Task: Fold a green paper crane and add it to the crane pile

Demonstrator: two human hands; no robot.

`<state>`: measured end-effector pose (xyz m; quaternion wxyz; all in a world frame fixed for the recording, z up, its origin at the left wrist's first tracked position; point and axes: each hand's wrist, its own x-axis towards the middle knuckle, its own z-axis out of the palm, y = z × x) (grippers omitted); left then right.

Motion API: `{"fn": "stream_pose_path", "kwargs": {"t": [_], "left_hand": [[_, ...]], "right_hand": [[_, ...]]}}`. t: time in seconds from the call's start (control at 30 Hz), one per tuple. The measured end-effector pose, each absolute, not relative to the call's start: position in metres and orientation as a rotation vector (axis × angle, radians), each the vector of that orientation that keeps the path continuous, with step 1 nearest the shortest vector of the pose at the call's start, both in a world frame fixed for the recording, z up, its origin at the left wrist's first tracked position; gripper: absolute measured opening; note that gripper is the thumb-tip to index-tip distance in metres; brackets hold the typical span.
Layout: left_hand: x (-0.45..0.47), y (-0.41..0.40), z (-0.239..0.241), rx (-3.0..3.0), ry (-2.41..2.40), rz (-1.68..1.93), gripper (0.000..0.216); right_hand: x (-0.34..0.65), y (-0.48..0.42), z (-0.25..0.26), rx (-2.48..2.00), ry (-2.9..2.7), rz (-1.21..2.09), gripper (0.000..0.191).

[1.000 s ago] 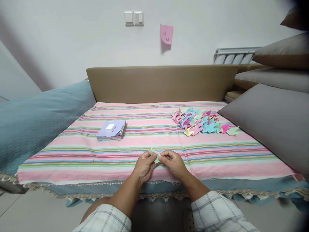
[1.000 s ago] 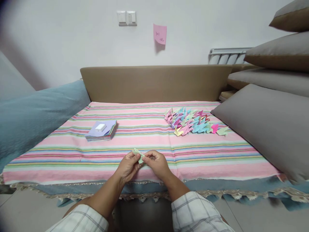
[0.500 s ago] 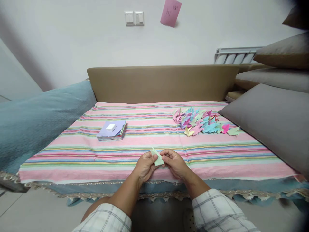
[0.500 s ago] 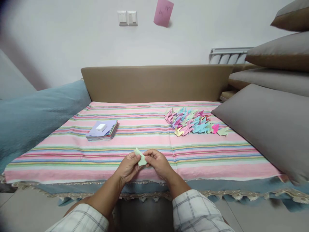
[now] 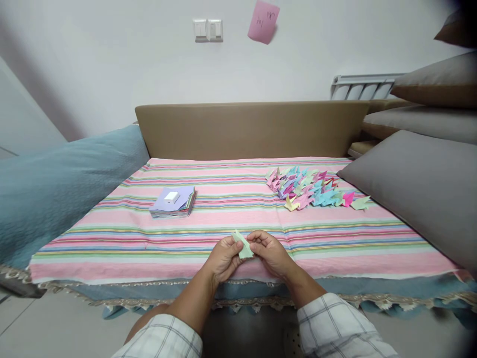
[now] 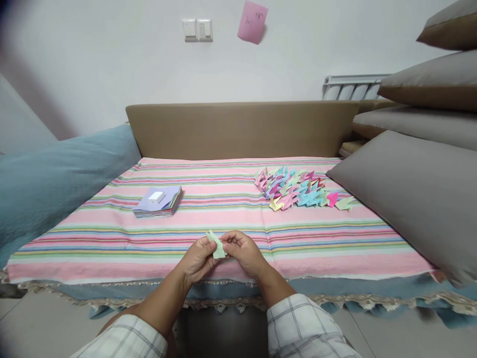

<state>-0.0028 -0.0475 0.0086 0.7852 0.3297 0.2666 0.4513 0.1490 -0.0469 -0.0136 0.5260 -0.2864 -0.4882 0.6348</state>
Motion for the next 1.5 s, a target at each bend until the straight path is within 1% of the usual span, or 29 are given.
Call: {"fn": "stream_pose_path", "kwargs": {"t": [0.27,0.37,0.47,0.57,0.67,0.77,0.97,1.07,1.2,1.37,1.5], "left_hand": [[-0.005,-0.049,0.006,0.715,0.522,0.929,0.041],[-0.006,-0.048,0.006,0.717,0.548,0.923,0.040],[-0.007,-0.047,0.005,0.750,0.604,0.920,0.039],[-0.006,-0.046,0.005,0.791,0.665,0.900,0.039],[-0.005,-0.046,0.005,0.815,0.713,0.870,0.039],[-0.004,-0.046,0.005,0.834,0.751,0.861,0.038],[-0.004,-0.045,0.002,0.899,0.768,0.854,0.036],[-0.006,-0.043,-0.001,0.993,0.781,0.838,0.035],[-0.009,-0.042,-0.001,1.146,0.841,0.797,0.035],[-0.011,-0.040,0.000,1.249,0.897,0.782,0.034],[-0.012,-0.039,-0.001,1.323,0.932,0.777,0.033]], "right_hand": [[0.148,-0.050,-0.012,-0.645,-1.148,1.588,0.025],[0.149,-0.050,-0.009,-0.683,-1.223,1.516,0.025],[0.152,-0.049,-0.004,-0.772,-1.369,1.304,0.027],[0.156,-0.050,0.004,-0.825,-1.611,0.979,0.026],[0.161,-0.051,0.012,-0.789,-1.847,0.715,0.035],[0.167,-0.051,0.015,-0.772,-1.974,0.559,0.037],[0.174,-0.047,0.012,-0.808,-2.013,0.314,0.030],[0.176,-0.046,0.013,-0.805,-2.033,0.277,0.024],[0.177,-0.047,0.017,-0.787,-2.069,0.323,0.015],[0.177,-0.049,0.016,-0.798,-2.110,0.366,0.015],[0.177,-0.048,0.013,-0.795,-2.129,0.335,0.016]]}}
